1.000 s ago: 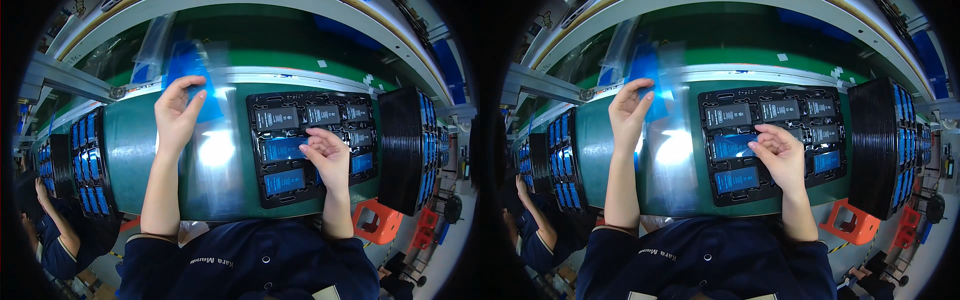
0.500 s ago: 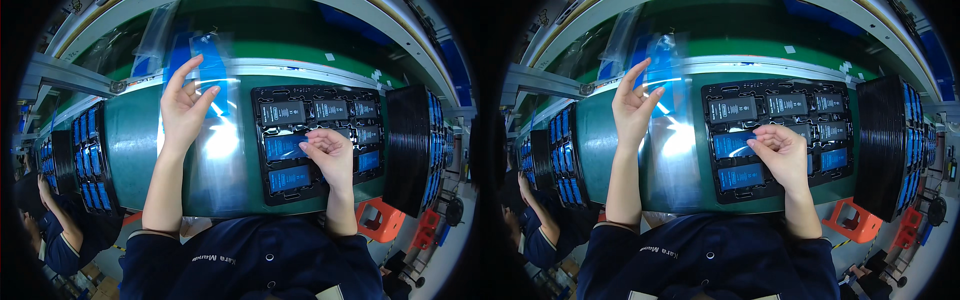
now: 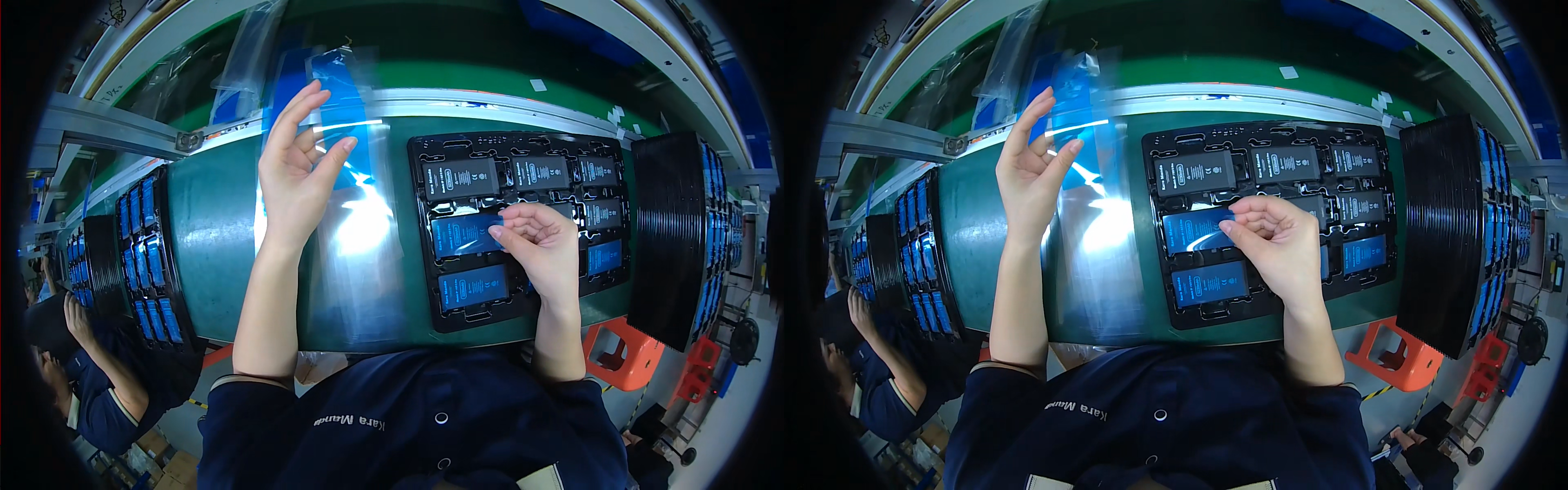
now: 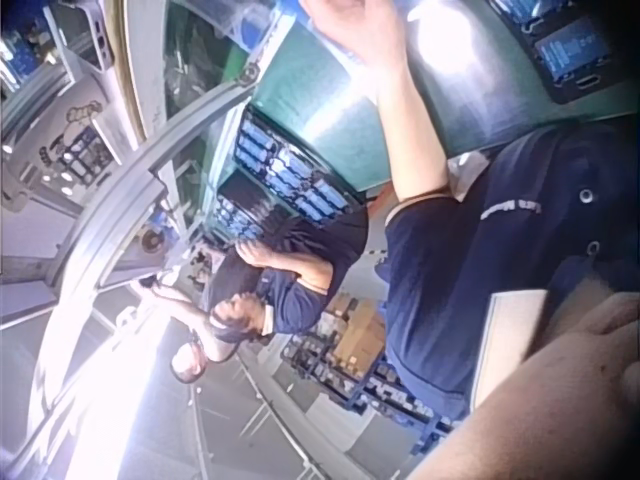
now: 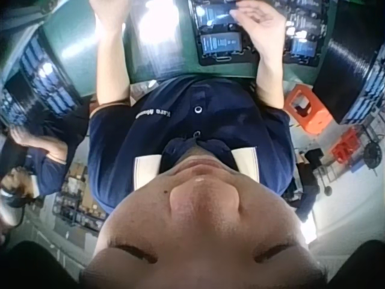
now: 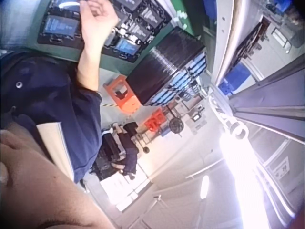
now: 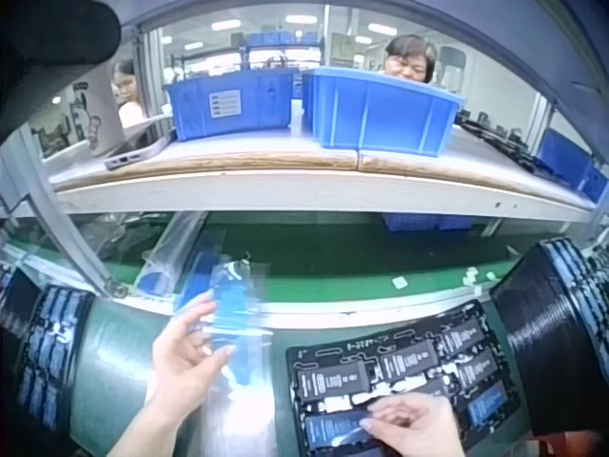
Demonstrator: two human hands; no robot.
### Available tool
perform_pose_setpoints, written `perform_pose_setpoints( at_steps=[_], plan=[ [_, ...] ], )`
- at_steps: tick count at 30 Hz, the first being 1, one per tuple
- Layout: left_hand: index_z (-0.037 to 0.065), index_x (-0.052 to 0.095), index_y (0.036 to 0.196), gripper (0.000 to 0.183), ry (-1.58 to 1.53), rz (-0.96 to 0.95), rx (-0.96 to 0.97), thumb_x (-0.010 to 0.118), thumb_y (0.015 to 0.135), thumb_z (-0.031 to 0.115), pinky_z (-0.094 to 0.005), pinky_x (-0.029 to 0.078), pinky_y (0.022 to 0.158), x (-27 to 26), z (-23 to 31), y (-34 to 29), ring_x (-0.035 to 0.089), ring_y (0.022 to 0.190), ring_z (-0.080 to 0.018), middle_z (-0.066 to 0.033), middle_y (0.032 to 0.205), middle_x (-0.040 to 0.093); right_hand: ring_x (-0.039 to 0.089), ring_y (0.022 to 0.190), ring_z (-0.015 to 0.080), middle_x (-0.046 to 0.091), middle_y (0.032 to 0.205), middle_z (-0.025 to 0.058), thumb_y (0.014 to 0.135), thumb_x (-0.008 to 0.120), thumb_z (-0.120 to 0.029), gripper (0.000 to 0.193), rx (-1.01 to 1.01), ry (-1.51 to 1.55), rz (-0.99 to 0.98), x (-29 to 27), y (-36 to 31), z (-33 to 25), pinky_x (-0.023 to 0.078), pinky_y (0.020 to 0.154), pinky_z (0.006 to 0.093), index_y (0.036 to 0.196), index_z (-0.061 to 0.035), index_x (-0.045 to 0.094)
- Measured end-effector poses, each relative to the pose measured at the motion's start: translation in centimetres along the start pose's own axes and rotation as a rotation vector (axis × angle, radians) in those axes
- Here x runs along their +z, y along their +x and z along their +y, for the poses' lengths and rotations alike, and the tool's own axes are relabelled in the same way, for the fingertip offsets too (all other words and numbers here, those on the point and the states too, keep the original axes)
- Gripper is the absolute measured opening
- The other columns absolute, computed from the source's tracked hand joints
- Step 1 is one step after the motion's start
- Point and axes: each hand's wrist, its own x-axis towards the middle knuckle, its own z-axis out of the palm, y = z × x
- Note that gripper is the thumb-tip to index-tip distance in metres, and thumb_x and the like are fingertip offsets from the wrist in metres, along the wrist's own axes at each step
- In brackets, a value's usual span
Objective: The person repeatedly applies blue tape to the top surface of small blue batteries arranged in a black tray. They peel tape from a roll, place it over each battery, and smooth it down. The person moves the tray along the table and continues the process across multiple batteries.
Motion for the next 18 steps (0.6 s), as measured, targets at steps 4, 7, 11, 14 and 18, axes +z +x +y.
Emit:
perform_pose_setpoints(
  at_steps=[4, 7, 11, 14, 18],
  plan=[
    [-0.001, 0.052, 0.125, 0.052, 0.008, -0.006, 0.003, 0.065, 0.076, -0.015, -0.0206, 0.051, 0.072, -0.06, -0.05, 0.03, 0.060, 0.102, -0.0141, -0.0159, 0.141, 0.041, 0.061, 0.069, 0.0044, 0.068, 0.079, 0.0044, 0.076, 0.073, 0.004, 0.020, 0.003, 0.019, -0.003, 0.02, 0.07, -0.11, 0.049, 0.063, 0.0171, 0.094, 0.0019, 0.066],
    [-0.001, 0.052, 0.124, 0.051, 0.007, -0.011, -0.002, 0.065, 0.076, -0.015, -0.0202, 0.050, 0.070, -0.01, -0.02, -0.01, 0.060, 0.102, -0.0142, -0.0159, 0.141, 0.041, 0.061, 0.069, 0.0046, 0.068, 0.079, 0.0045, 0.076, 0.073, 0.004, 0.019, 0.002, 0.011, -0.004, 0.01, 0.03, -0.03, 0.049, 0.063, 0.0171, 0.093, 0.0019, 0.066],
    [-0.001, 0.052, 0.124, 0.052, 0.013, -0.007, 0.003, 0.065, 0.076, -0.015, -0.0197, 0.050, 0.068, 0.03, -0.02, -0.01, 0.060, 0.098, -0.0124, -0.0160, 0.142, 0.041, 0.062, 0.068, 0.0047, 0.068, 0.078, 0.0048, 0.076, 0.073, 0.003, 0.019, -0.006, -0.027, 0.003, 0.09, 0.03, -0.03, 0.049, 0.063, 0.0176, 0.093, 0.0019, 0.066],
    [0.000, 0.052, 0.124, 0.052, 0.028, -0.011, 0.009, 0.065, 0.075, -0.014, -0.0199, 0.051, 0.068, 0.02, -0.01, -0.01, 0.061, 0.094, -0.0114, -0.0158, 0.142, 0.040, 0.062, 0.068, 0.0050, 0.068, 0.078, 0.0050, 0.076, 0.073, 0.003, 0.019, -0.020, -0.057, 0.009, 0.15, 0.04, -0.04, 0.050, 0.063, 0.0179, 0.093, 0.0022, 0.066],
    [0.001, 0.053, 0.123, 0.052, 0.019, -0.006, 0.013, 0.067, 0.074, -0.012, -0.0211, 0.052, 0.069, 0.04, -0.03, 0.00, 0.062, 0.093, -0.0118, -0.0155, 0.142, 0.039, 0.062, 0.068, 0.0052, 0.068, 0.077, 0.0053, 0.075, 0.073, 0.003, 0.019, -0.043, -0.092, 0.020, 0.29, 0.01, 0.10, 0.050, 0.062, 0.0180, 0.092, 0.0023, 0.067]
  ],
)
